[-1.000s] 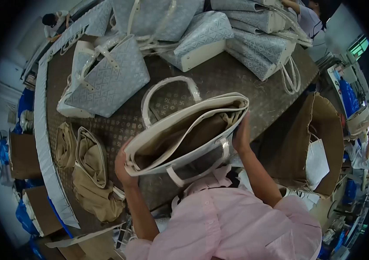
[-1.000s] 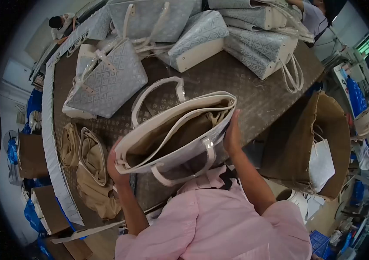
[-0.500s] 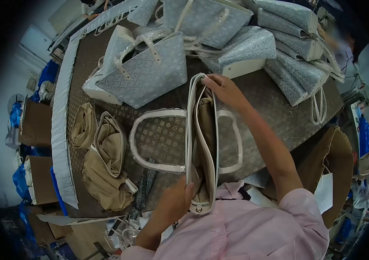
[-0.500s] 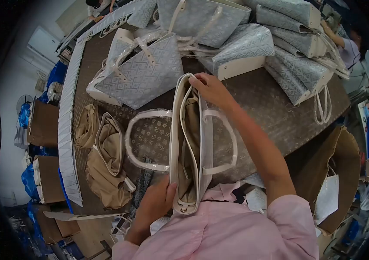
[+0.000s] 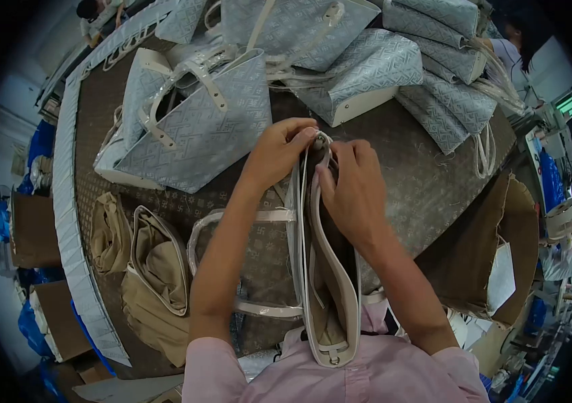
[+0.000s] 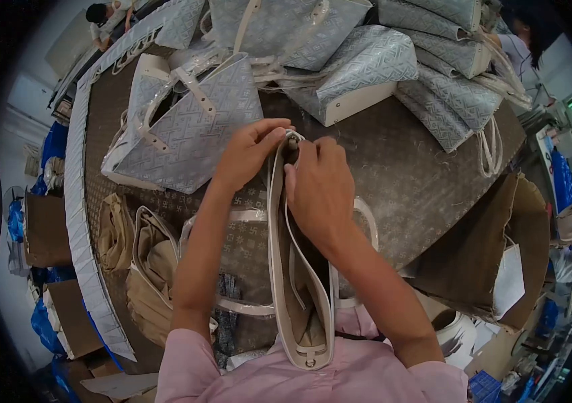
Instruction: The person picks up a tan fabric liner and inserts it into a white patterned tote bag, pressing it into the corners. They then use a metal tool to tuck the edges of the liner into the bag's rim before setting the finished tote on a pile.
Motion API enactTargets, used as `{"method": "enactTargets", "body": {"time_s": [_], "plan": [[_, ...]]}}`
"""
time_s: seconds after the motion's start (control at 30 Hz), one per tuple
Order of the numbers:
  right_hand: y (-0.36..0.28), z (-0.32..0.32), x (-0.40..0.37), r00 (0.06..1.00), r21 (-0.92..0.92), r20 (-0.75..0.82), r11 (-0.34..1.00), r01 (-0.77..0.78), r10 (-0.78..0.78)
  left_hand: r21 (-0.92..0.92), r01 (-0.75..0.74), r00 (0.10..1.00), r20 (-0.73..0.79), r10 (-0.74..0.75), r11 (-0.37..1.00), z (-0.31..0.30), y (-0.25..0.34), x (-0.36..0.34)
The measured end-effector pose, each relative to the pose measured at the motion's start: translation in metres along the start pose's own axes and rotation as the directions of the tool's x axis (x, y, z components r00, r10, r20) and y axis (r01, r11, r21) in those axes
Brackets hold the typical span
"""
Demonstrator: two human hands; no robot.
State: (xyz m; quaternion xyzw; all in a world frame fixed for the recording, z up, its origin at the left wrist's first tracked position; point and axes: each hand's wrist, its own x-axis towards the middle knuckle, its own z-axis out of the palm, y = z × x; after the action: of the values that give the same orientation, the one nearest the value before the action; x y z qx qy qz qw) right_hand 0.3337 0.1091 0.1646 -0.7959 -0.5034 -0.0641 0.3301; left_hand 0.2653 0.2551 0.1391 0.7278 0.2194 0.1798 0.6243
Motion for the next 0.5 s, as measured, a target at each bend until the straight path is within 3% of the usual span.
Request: {"method": "enactTargets", "body": {"time_s": [0.03,0.1,0.13,0.2,0.23,0.3,0.33,0.4,0.43,0.5], "plan": [[-0.008,-0.004,-0.001,1.000,-0.011,0.004,1.000,-0.016,0.016,-0.010,0.006,1.000,0.016,-0.006,1.000,0.003,-0.010,0.004],[-0.024,-0.008,0.001,0.892,-0.059,0.367,0.963,-0.261,0.264,-0.427,0.034,0.994,0.108,0.014,0.903,0.008,-0.025,0.006],[-0.030,-0.009,0.005,0.885,-0.070,0.368,0.958,-0.279,0.285,-0.433,0.049,0.992,0.127,0.007,0.900,0.010,-0.028,0.005],[-0.036,-0.007,0.012,0.827,-0.060,0.458,0.940,-0.337,0.326,-0.493,0.022,1.000,0.009,-0.020,0.870,0.012,-0.025,-0.002],[-0.034,-0.006,0.010,0.820,-0.067,0.465,0.937,-0.344,0.334,-0.483,0.027,1.000,0.019,-0.020,0.875,0.009,-0.027,-0.005],[-0.028,-0.003,0.006,0.862,0.171,0.418,0.906,-0.386,0.288,-0.516,0.033,0.999,0.011,-0.032,0.856,0.005,-0.027,-0.015],[-0.026,0.004,-0.001,0.857,0.172,0.427,0.905,-0.389,0.288,-0.545,0.031,0.999,0.000,-0.037,0.838,0.002,-0.028,-0.019],[-0.024,0.017,-0.019,0.930,0.268,0.253,0.904,-0.334,0.268,-0.530,0.017,0.998,-0.035,-0.042,0.848,0.002,-0.033,-0.026],[-0.021,0.017,-0.024,0.897,0.290,0.284,0.862,-0.416,0.338,-0.510,-0.009,0.997,-0.068,-0.030,0.860,0.004,-0.035,-0.029],[-0.017,0.017,-0.019,0.887,0.306,0.315,0.849,-0.431,0.337,-0.508,0.004,0.995,-0.086,-0.055,0.861,0.007,-0.035,-0.035]]}}
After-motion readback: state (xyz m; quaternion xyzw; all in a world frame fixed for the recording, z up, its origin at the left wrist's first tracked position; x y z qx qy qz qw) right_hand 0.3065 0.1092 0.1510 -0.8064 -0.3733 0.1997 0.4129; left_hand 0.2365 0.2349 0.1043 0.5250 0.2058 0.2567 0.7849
